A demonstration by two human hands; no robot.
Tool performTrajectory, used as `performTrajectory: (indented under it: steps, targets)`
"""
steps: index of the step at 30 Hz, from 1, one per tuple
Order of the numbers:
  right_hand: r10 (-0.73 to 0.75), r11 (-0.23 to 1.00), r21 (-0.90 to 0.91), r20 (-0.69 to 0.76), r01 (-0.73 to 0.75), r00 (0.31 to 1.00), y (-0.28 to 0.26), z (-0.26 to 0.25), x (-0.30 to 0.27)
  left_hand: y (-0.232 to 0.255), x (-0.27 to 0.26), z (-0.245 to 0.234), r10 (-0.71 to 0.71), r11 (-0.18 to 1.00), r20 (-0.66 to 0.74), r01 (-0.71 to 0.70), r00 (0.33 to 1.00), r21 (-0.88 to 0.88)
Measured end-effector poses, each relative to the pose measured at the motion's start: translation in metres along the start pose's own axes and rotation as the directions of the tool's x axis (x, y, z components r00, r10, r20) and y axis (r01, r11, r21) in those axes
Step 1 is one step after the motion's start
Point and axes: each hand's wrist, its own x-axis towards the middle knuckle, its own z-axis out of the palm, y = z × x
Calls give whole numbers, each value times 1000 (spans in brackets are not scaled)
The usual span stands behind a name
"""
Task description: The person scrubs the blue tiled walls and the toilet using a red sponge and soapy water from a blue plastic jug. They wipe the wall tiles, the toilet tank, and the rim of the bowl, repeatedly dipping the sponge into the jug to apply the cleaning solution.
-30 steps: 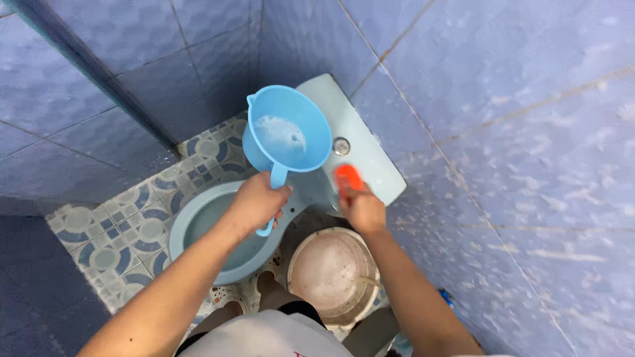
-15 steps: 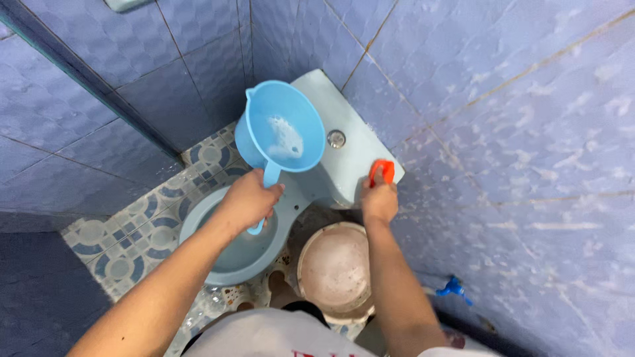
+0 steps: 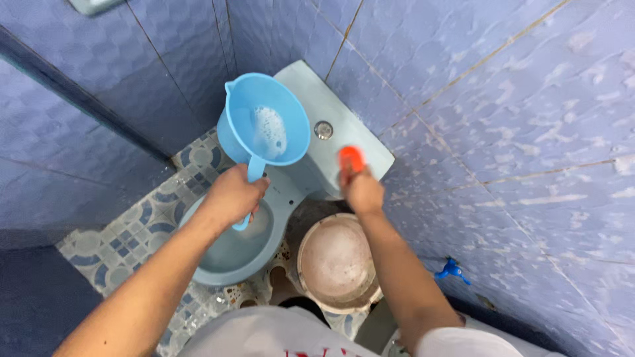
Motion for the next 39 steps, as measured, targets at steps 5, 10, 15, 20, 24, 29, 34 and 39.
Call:
performTrajectory:
  steps: [5, 10, 15, 20, 24, 29, 34, 39]
  targets:
    - [405, 914, 9, 70, -406, 912, 3, 16, 38, 3, 3, 1, 4, 1000, -39, -5, 999, -28]
    - [-53, 997, -56, 91, 58, 994, -29, 21, 51, 4, 5, 1, -35, 998, -43, 37, 998, 42]
    - [-43, 999, -18, 88, 45, 995, -48, 21, 76, 2, 7, -1, -43, 999, -83, 41, 996, -25]
    - [-64, 994, -79, 185, 79, 981, -68, 11, 89, -3, 14, -7, -61, 998, -108, 57, 992, -39]
    - [-170, 979, -76, 203, 189, 964, -87, 14, 98, -7, 18, -10, -86, 994, -124, 77, 988, -77]
    - [-152, 986, -29, 213, 162, 965, -85, 7, 128, -15, 20, -21, -163, 984, -157, 150, 974, -92]
    - [-397, 902, -36, 326, 431, 858, -94, 6, 122, -37, 22, -36, -166, 985, -207, 170, 964, 5]
    - [-211, 970, -62, 254, 234, 944, -90, -2, 158, -59, 27, -41, -225, 964, -268, 173, 937, -202]
